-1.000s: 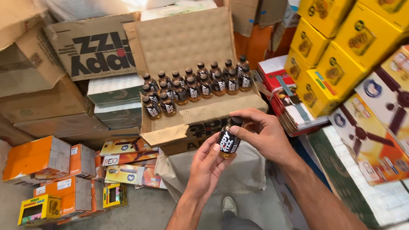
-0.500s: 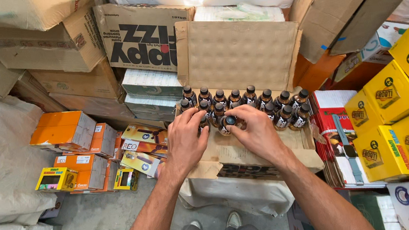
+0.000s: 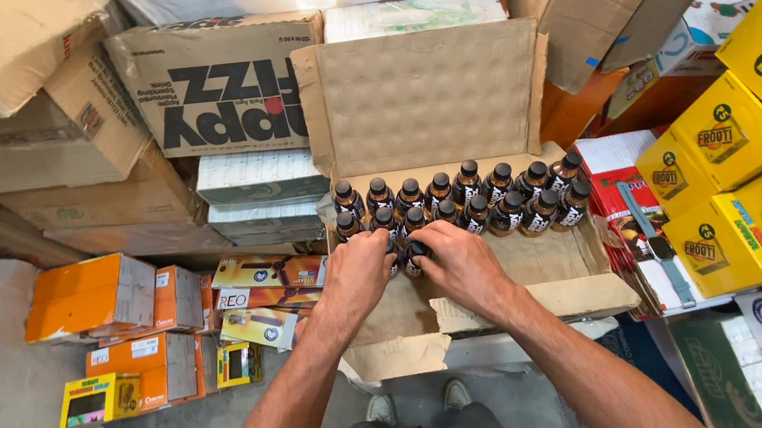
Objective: The person repeatedly picks up small dark bottles from a stack of white boxes and places them into a cardboard box. The task involves moving the bottles one by one from a source location to a destination box in a cluttered storage area.
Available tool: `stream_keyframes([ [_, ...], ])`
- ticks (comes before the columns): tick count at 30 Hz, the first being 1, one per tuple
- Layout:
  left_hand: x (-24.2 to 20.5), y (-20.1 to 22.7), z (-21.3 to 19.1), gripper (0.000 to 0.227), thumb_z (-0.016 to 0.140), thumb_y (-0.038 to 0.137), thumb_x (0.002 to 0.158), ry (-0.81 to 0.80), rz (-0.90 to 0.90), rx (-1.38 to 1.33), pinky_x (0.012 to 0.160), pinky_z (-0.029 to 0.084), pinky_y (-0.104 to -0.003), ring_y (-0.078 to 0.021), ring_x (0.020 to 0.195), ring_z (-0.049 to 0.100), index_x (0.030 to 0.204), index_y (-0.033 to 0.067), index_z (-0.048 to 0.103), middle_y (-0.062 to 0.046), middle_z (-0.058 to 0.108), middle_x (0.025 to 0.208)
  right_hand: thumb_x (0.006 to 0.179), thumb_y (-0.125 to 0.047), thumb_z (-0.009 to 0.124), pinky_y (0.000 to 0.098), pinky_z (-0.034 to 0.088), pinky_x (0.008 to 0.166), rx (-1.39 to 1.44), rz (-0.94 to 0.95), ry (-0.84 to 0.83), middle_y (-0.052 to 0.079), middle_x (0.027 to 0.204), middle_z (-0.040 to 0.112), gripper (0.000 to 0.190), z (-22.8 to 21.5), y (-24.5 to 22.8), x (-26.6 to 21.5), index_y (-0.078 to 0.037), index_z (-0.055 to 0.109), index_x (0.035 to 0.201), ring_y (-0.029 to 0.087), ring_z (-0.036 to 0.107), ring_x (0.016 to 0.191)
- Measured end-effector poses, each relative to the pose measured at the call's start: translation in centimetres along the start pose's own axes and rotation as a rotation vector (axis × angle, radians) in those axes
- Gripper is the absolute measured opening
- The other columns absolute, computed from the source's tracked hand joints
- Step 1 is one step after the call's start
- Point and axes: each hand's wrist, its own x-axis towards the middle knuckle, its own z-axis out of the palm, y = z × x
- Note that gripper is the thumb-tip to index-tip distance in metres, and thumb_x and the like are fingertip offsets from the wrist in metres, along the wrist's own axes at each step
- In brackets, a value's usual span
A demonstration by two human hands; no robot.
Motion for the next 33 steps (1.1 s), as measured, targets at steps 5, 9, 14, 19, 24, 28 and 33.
stream_keyframes([
  [5,0.1,0.2,-1.9,0.021,0.068,0.018,0.091,-0.092,0.071,-0.008,0.073,0.062,-0.051,-0.0456,0.083,0.074,0.109,0.0081,0.064,-0.010,0.069,0.096,0.095,-0.011,0.067,0.0411,0.058,0.100,0.051,0.114,-0.041,0.012,0.119,0.070,0.037,-0.9,-1.5,0.1,-0.006,0.066,0.132,0.028,0.071,0.114],
  [9,-0.2,0.0,-3.0,0.025,0.069,0.022,0.091,-0.115,0.115,-0.023,0.076,0.062,-0.053,-0.0465,0.085,0.074,0.109,0.0060,0.065,-0.012,0.070,0.098,0.095,-0.012,0.067,0.0434,0.058,0.100,0.052,0.136,-0.030,0.013,0.120,0.069,0.038,-0.6,-2.0,-0.2,-0.006,0.065,0.133,0.031,0.070,0.116],
  [14,-0.9,-0.6,-4.2,0.034,0.071,0.024,0.091,-0.114,0.143,-0.095,0.079,0.061,-0.054,-0.0475,0.091,0.073,0.118,0.0052,0.064,-0.015,0.071,0.104,0.097,-0.018,0.067,0.0448,0.059,0.098,0.112,0.200,0.091,0.015,0.120,0.070,0.035,-1.7,-3.7,-0.9,-0.006,0.067,0.130,0.031,0.071,0.114],
  [19,-1.1,-1.1,-5.0,0.033,0.067,0.032,0.093,-0.035,0.170,-0.094,0.080,0.062,-0.053,-0.0437,0.092,0.074,0.119,0.0123,0.066,-0.012,0.072,0.109,0.097,-0.016,0.069,0.0410,0.061,0.091,0.192,0.256,0.344,0.012,0.111,0.074,0.025,-2.7,-4.1,-2.3,-0.007,0.075,0.119,0.029,0.075,0.104],
  [24,-2.4,1.0,-6.3,0.055,0.077,0.010,0.086,0.025,0.211,-1.128,0.085,0.061,-0.032,-0.0274,0.106,0.074,0.137,-0.0006,0.059,-0.022,0.065,0.136,0.095,-0.013,0.074,0.0332,0.059,0.087,0.441,0.414,0.752,0.002,0.108,0.075,0.016,-3.2,-3.4,-5.9,-0.015,0.079,0.110,0.016,0.073,0.101],
  [28,-2.0,2.6,-5.4,0.056,0.073,0.004,0.089,-0.036,0.307,-1.353,0.106,0.053,-0.042,-0.0355,0.129,0.061,0.143,0.0012,0.055,-0.021,0.054,0.151,0.097,-0.003,0.067,0.0292,0.057,0.089,0.585,0.460,0.957,0.005,0.107,0.075,0.024,-5.3,-5.1,-10.0,-0.010,0.076,0.119,0.010,0.067,0.099],
  [33,-2.7,6.8,-4.1,0.060,0.066,0.006,0.093,-0.267,0.470,-1.317,0.119,0.034,-0.054,-0.0399,0.147,0.038,0.151,0.0071,0.049,-0.016,0.049,0.157,0.098,0.002,0.059,0.0413,0.045,0.113,0.747,0.463,0.916,0.021,0.136,0.062,0.048,-5.6,-4.3,-16.6,0.002,0.055,0.145,0.024,0.055,0.127],
])
